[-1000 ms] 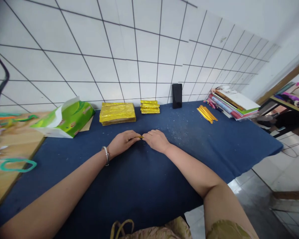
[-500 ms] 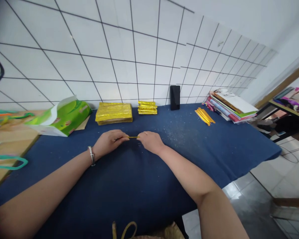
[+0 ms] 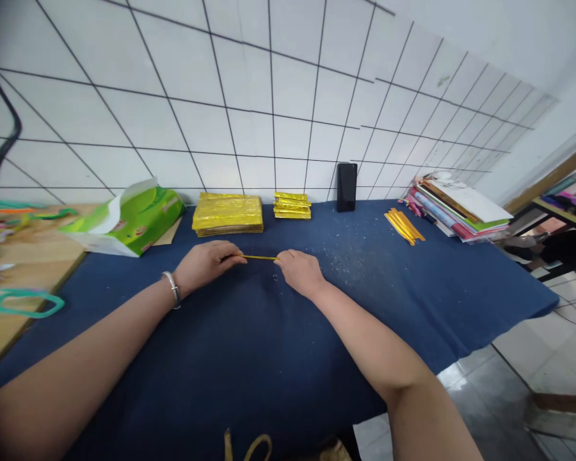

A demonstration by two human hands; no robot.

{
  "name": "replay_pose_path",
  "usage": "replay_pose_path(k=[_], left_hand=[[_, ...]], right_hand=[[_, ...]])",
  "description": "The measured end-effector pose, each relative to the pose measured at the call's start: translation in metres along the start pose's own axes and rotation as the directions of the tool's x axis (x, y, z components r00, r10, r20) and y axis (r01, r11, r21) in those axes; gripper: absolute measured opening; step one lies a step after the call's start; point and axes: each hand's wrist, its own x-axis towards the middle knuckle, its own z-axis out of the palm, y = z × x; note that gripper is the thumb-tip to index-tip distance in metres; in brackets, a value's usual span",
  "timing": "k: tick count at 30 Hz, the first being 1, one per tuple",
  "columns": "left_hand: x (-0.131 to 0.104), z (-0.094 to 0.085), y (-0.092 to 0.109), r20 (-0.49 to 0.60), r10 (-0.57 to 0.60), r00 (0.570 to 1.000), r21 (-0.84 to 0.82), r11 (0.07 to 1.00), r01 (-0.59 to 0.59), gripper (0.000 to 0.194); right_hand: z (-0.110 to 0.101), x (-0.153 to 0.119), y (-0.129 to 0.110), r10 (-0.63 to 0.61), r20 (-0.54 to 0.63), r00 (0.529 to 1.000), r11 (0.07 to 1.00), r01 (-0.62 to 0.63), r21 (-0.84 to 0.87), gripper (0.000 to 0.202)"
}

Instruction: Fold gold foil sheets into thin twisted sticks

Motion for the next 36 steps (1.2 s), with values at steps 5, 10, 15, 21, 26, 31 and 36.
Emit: replay_pose_path(k=[5,10,15,21,26,31,36], left_hand=[[0.000,0.001,-0.007,-0.009,0.048,0.999,-0.052,0.997,-0.049,0.029],[0.000,-0.004,-0.009,0.030,0.040,0.999,-0.016,0.999,-0.040,0.023],[0.001,-0.007,-0.010,0.071,0.034,0.997,0.066,0.997,-0.039,0.025],[0.003,-0.004,0.004,0.113,0.159,0.981,0.170,0.970,-0.177,0.031],[0.004,0.004,0.030,0.147,0.174,0.974,0.245,0.947,-0.206,0.028],[0.004,0.007,0.045,0.137,0.157,0.978,0.325,0.926,-0.194,0.020],[0.004,0.008,0.051,0.131,0.180,0.975,0.325,0.921,-0.213,0.013]], right_hand=[[-0.001,0.000,0.000,-0.055,-0.010,0.998,0.997,0.054,-0.062,0.038],[-0.001,0.001,0.001,-0.127,-0.009,0.992,0.988,0.125,-0.095,0.041],[-0.003,0.003,0.004,-0.171,0.000,0.985,0.977,0.169,-0.130,0.043],[-0.004,0.005,0.008,-0.217,-0.038,0.975,0.965,0.209,-0.158,0.041],[-0.003,0.005,0.001,-0.256,-0.053,0.965,0.957,0.245,-0.155,0.038],[-0.007,0.005,-0.012,-0.256,-0.079,0.963,0.957,0.242,-0.159,0.033],[-0.006,0.005,-0.021,-0.313,-0.055,0.948,0.940,0.300,-0.164,0.028]])
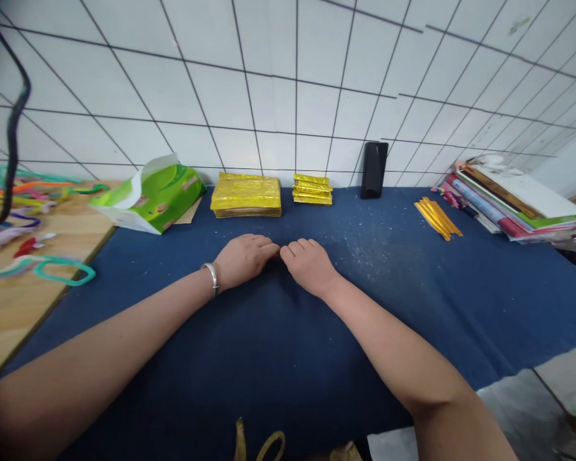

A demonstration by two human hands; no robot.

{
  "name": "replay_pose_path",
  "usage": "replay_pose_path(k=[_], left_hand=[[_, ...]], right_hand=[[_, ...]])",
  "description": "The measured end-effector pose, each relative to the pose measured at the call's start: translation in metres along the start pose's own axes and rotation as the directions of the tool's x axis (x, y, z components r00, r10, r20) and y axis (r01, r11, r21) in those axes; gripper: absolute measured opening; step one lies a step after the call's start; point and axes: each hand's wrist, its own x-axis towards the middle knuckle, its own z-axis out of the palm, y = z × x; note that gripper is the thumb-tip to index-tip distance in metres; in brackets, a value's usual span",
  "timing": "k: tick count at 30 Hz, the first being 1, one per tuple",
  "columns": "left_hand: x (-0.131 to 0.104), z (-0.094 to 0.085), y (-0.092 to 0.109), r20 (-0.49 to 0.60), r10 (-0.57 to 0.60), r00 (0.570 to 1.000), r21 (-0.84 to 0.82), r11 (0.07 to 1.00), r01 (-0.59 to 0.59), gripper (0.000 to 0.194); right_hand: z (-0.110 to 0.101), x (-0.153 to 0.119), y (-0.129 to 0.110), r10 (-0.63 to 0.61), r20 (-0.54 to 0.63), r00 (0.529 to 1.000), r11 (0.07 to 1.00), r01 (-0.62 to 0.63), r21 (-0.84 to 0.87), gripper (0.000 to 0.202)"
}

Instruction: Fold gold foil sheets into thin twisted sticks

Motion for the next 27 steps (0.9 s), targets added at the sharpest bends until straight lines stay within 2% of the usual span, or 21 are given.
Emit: replay_pose_path(k=[9,14,19,23,27], left_hand=[[0.001,-0.001,0.002,-0.007,0.020,1.000,0.007,1.000,-0.019,0.011],[0.003,0.001,-0.001,-0.016,0.007,1.000,-0.007,1.000,-0.007,0.015],[-0.001,0.002,-0.012,-0.028,-0.050,0.998,-0.021,0.999,0.049,0.018],[-0.003,0.001,-0.013,-0.048,-0.052,0.998,0.002,0.999,0.052,0.018],[-0.002,0.001,-0.004,-0.061,-0.023,0.998,0.036,0.999,0.025,0.014]], right_hand=[[-0.003,0.001,0.006,-0.040,0.082,0.996,0.997,0.035,0.062,0.031],[-0.007,0.002,0.020,-0.089,0.083,0.993,0.996,0.089,0.001,0.028],[-0.005,-0.002,0.032,-0.048,0.102,0.994,0.999,0.049,-0.014,0.027],[-0.005,-0.002,0.027,-0.038,0.088,0.995,0.999,0.039,-0.005,0.028],[-0.005,0.000,0.014,-0.033,0.067,0.997,0.999,0.034,-0.014,0.025]])
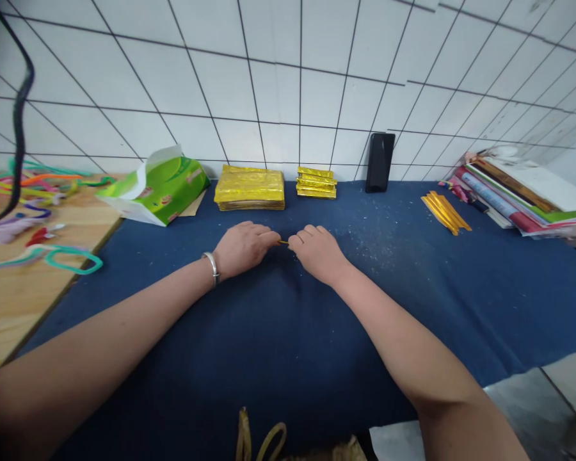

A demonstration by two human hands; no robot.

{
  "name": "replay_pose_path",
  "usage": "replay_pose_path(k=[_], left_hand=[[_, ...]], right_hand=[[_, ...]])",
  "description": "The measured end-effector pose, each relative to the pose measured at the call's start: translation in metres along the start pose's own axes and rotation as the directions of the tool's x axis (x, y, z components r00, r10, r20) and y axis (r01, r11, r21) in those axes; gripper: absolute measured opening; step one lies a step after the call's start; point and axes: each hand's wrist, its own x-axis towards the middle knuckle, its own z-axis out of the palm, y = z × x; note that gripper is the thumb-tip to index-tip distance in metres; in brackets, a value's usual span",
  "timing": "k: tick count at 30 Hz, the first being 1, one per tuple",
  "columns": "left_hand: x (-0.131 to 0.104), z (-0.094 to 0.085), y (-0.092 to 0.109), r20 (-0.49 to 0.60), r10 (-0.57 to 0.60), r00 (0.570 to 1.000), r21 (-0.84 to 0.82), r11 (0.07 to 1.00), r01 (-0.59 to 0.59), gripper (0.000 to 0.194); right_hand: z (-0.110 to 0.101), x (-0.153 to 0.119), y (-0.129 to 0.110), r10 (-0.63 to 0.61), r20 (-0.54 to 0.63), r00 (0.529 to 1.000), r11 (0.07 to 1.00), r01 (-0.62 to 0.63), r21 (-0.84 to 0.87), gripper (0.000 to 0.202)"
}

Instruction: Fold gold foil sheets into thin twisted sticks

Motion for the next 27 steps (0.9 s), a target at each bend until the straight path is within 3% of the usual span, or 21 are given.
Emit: replay_pose_path(k=[9,21,27], left_hand=[[0.002,-0.006,-0.001,-0.024,0.083,0.996,-0.001,0.997,-0.083,0.018],[-0.004,0.003,-0.022,0.055,0.064,0.996,-0.003,0.998,-0.063,0.028],[-0.006,0.010,-0.024,0.054,-0.004,0.999,-0.066,0.998,0.007,0.037]], right_hand=[[-0.002,0.003,0.000,0.008,0.030,1.000,0.998,-0.010,0.063,0.023],[0.003,-0.004,0.015,0.039,0.108,0.993,0.990,-0.053,0.133,0.026],[0.004,-0.005,0.014,0.125,0.116,0.985,0.983,-0.139,0.123,0.022]])
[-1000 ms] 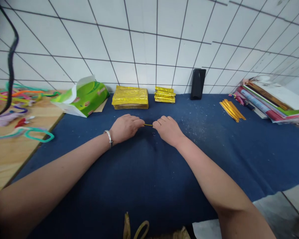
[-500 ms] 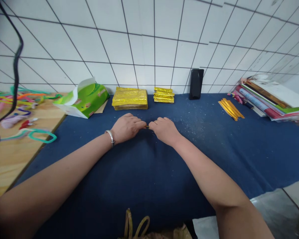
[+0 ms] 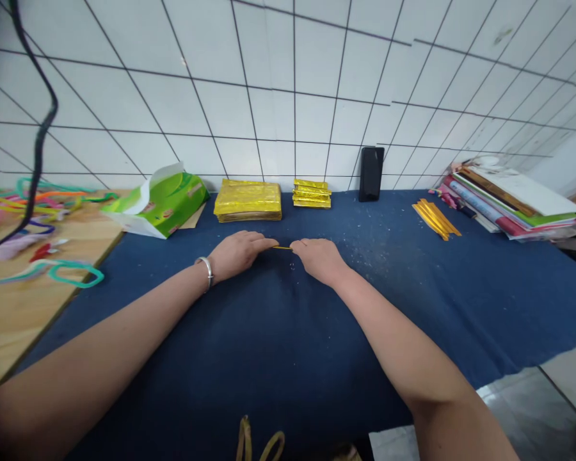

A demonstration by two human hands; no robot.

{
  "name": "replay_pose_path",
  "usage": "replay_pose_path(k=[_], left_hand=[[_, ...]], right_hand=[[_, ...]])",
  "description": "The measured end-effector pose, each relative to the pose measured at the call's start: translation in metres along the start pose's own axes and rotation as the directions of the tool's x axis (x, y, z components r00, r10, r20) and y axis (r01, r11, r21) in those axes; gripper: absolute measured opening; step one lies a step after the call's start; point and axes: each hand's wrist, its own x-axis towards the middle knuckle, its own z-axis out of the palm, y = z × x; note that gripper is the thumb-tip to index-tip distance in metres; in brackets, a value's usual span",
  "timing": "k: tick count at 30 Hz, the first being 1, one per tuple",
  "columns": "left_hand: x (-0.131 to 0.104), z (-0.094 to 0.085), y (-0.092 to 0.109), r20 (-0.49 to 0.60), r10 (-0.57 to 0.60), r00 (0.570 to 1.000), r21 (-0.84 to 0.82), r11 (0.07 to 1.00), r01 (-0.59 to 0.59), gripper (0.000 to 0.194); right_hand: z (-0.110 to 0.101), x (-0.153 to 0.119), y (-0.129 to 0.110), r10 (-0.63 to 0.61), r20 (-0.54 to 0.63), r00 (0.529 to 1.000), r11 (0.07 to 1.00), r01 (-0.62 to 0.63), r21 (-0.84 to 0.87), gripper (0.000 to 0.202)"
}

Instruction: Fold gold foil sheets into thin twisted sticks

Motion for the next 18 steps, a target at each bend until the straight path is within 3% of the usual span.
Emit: replay_pose_path(k=[6,18], left_hand=[[-0.0031,-0.0008,-0.0032,-0.005,-0.121,0.993,-0.015,0.993,0.121,0.028],[-0.0054,-0.0001,-0.0075,-0.028,-0.124,0.992,0.064,0.990,0.125,0.039]], right_hand=[[0.0009,-0.0010,-0.0007,0.089,0.019,0.996,0.994,-0.088,-0.065,0.032],[-0.0005,-0.0053,0.0058,0.090,0.030,0.995,0.992,-0.087,-0.090,0.043]])
